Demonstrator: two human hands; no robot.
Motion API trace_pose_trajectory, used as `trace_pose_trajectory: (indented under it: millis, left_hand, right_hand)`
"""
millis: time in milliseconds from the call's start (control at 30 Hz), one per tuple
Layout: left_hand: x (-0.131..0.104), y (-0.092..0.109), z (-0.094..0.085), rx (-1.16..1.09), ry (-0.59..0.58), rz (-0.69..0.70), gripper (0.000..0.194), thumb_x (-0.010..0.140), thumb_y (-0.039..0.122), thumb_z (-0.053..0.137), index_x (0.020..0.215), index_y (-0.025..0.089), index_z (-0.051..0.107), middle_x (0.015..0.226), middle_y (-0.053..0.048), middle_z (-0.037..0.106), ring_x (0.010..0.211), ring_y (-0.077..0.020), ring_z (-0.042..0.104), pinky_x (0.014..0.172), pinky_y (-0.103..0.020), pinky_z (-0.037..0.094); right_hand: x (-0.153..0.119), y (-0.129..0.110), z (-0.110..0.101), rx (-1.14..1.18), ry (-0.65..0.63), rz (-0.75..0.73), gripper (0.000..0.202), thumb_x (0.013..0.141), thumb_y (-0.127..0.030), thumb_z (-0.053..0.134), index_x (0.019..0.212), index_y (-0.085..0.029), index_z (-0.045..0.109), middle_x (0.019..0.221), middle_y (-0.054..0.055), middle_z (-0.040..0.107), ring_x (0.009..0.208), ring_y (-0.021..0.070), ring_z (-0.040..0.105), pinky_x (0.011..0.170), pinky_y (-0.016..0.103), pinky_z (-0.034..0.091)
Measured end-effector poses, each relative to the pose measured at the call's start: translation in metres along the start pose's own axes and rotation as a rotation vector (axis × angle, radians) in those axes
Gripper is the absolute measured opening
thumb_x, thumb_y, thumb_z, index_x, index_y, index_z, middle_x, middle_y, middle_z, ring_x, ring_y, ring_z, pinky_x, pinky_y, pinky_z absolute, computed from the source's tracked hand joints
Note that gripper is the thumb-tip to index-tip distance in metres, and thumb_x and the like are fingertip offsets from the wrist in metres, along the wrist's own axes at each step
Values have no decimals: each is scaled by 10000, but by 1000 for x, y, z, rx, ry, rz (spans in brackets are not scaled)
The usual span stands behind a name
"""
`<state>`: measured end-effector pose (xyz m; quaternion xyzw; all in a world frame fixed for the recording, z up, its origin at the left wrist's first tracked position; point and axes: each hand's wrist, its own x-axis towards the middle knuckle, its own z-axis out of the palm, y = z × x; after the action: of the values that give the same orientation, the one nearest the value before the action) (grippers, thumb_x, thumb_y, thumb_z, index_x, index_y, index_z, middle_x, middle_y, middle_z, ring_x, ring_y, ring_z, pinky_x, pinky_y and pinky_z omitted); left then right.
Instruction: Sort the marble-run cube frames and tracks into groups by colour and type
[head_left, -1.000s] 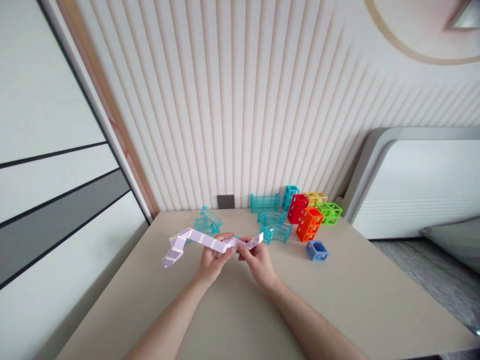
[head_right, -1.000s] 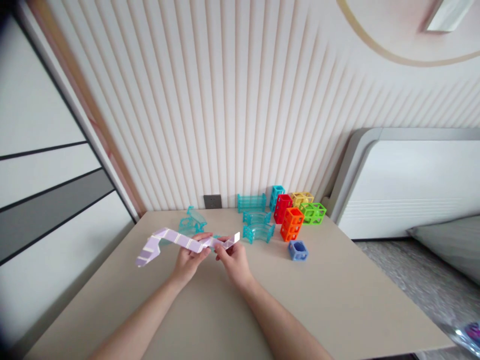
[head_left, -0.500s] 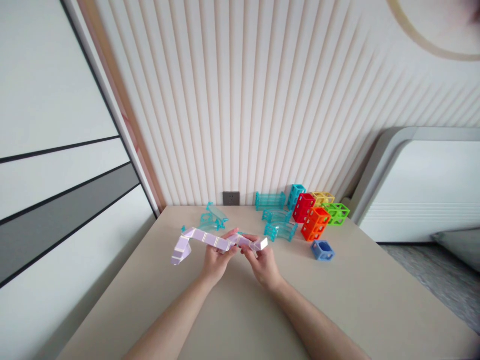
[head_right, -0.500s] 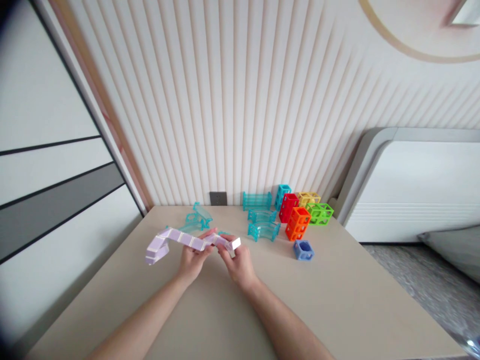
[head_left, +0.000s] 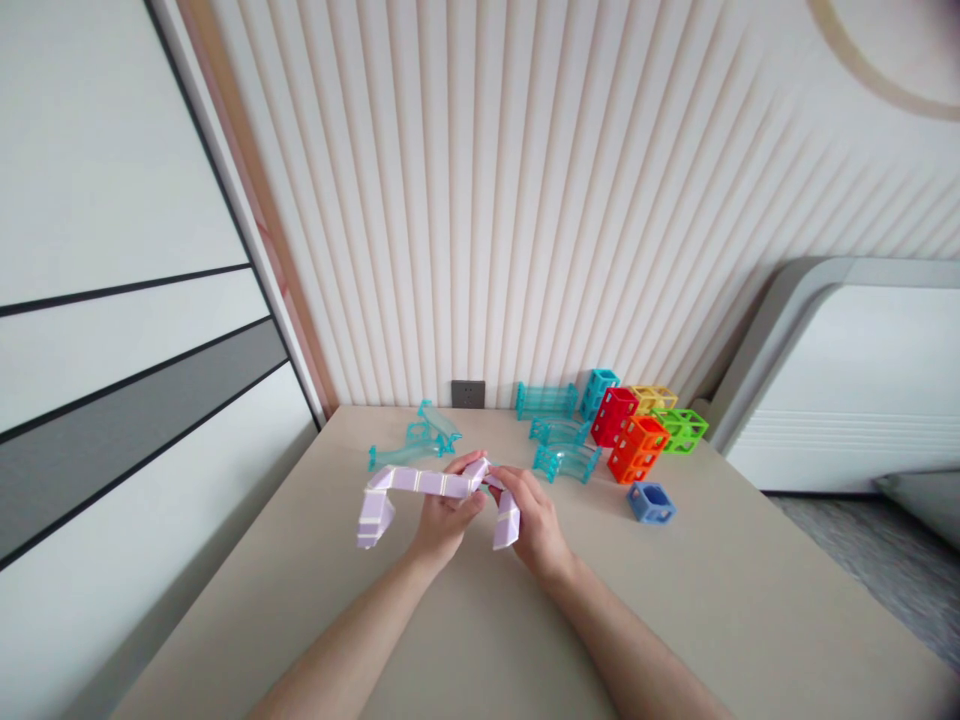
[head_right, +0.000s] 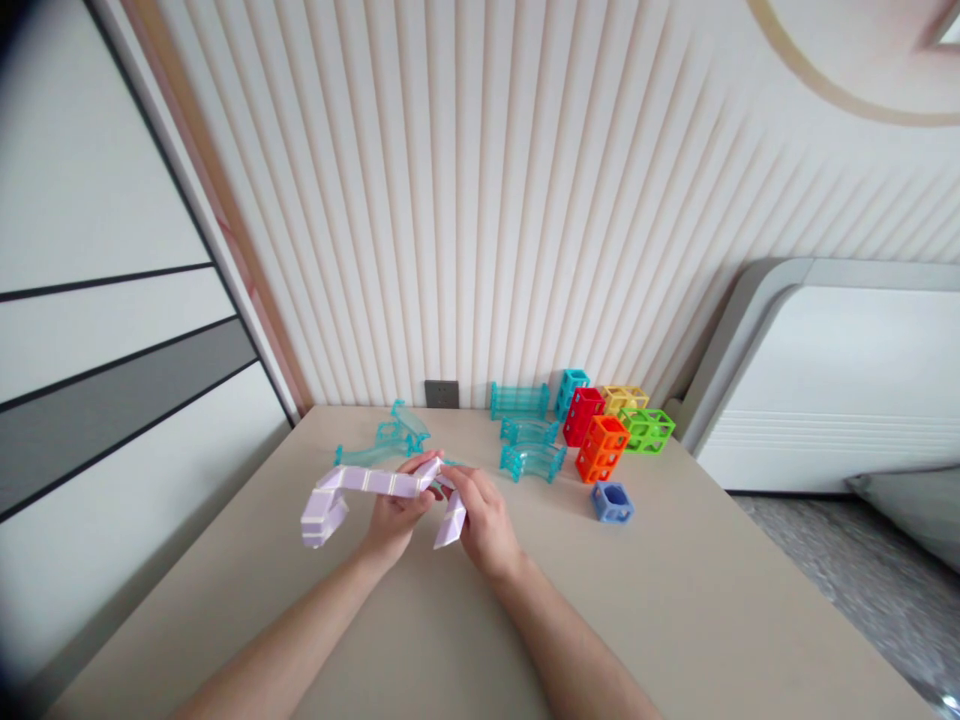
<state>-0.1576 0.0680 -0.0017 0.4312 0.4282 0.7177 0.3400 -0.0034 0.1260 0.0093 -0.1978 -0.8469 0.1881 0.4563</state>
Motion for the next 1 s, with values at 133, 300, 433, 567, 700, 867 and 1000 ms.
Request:
trace_pose_trajectory:
  millis: [133,300,433,567,700,867,1000]
  left_hand:
    - [-2,1,4,-6,25,-3,575,760,558,782,1214,214,704,1270,-122,681,1003,-275,695,873,-398,568]
    - [-1,0,6,-69,103,-132,536,759,493,807,1201,201,724,1271,-108,706,1246,-324,598,1081,-439,439]
    - [-2,0,4,-99,26,-213,582,736,480,833,1254,249,702,1264,-77,723,1243,-336,610,1069,-440,452]
    - [-1,3,0,-84,-55,-225,608,735,493,830,1272,243,694,1232,-83,738,1217,-354,627,1063,-482,463]
    - [4,12,-5,-39,-126,-151,545,777,446,810,1269,244,692,1442,-100,603,1355,-349,520,1122,-478,423]
    - [9,26,-11,-2,-209,-143,530,792,417,806,1279,254,678,1534,-108,503,1411,-359,456,1117,-481,438]
    - [11,33,-15,23,-261,-155,489,800,417,800,1244,239,699,1513,-120,520,1403,-370,458,1068,-470,483]
  right_hand:
    - [2,1,-3,-77,0,50,328,1005,-249,504,1299,-245,650,1105,118,735,991,249,694,883,381,553]
    - [1,1,3,30,142,196,321,975,-361,581,1245,-203,654,1058,131,762,903,264,727,800,370,577]
    - [2,-3,9,365,240,378,343,977,-451,587,1165,-170,643,897,104,770,797,239,742,718,332,587]
    - [7,-7,7,613,254,444,372,928,-533,640,1025,-175,666,852,94,765,754,227,733,701,330,586]
    - [12,-8,3,687,215,530,421,878,-586,678,950,-171,682,760,75,750,670,215,718,645,320,579]
    - [12,-6,-1,661,162,563,440,869,-608,669,906,-170,692,701,52,712,601,187,671,586,293,540]
    - [12,-5,-3,614,124,567,452,872,-610,651,921,-163,692,646,29,665,544,161,602,534,275,484]
